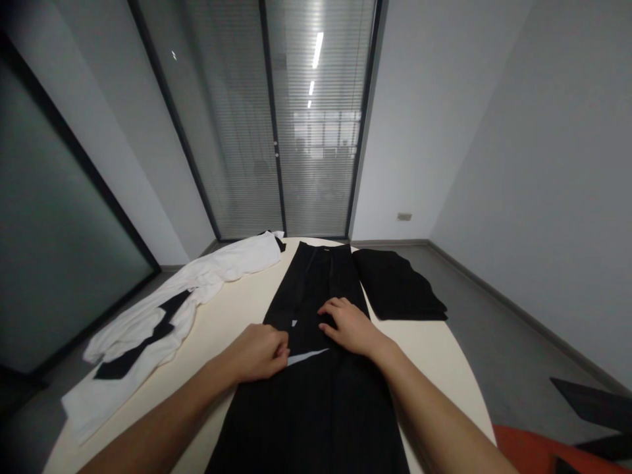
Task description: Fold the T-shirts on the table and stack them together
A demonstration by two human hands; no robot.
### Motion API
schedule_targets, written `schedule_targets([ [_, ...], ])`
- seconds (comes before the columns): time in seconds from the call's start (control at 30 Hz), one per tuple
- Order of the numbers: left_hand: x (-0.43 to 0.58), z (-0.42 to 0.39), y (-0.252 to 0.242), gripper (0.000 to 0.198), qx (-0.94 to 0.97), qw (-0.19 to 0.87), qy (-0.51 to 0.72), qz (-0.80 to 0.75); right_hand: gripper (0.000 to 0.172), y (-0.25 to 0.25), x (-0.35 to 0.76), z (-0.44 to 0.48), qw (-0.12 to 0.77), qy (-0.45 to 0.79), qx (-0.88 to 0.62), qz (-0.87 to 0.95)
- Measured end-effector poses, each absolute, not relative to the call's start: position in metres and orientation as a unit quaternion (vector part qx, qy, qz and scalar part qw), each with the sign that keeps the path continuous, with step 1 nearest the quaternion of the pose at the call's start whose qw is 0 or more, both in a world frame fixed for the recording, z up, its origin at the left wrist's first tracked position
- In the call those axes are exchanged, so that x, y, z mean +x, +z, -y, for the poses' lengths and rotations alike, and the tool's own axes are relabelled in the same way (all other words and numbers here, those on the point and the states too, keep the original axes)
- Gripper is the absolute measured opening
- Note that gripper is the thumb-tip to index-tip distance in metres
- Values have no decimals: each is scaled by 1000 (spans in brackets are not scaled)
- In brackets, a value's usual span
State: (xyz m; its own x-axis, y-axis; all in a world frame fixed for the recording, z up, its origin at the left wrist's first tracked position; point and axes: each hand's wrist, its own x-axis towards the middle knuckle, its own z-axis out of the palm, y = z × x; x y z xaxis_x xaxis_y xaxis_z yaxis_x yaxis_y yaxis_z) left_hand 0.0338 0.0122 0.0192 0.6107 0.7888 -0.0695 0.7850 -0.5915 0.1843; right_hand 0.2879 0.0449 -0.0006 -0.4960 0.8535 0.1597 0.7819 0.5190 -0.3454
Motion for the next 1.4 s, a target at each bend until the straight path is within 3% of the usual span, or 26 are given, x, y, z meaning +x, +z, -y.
schedule_targets([
  [0.17,41,-6,14,22,889,185,111,-405,26,-6,285,-45,162,110,-480,855],
  [0.3,42,-5,5,16,917,196,113,-328,42,-12,283,-46,201,114,-487,842],
  [0.37,40,-6,4,27,931,189,124,-286,48,-16,284,-48,221,127,-491,833],
  [0.43,37,-7,3,30,945,174,126,-247,46,-20,287,-51,232,134,-489,830],
  [0.6,37,-11,-3,13,959,112,122,-230,42,-25,291,-56,253,138,-487,824],
  [0.83,50,-9,-11,19,947,127,176,-237,27,-18,285,-54,202,116,-560,795],
  [1.0,46,-7,-13,41,950,165,168,-206,25,-15,286,-54,185,140,-566,791],
  [1.13,45,-8,-15,16,950,190,167,-184,24,-15,288,-55,186,140,-563,793],
  [1.23,48,-8,-15,10,950,192,168,-179,23,-15,288,-54,189,141,-555,797],
  [1.3,49,-7,-15,12,952,188,164,-177,23,-15,287,-54,190,141,-557,796],
  [1.4,50,-4,-16,29,951,181,155,-197,24,-15,285,-54,190,144,-575,783],
])
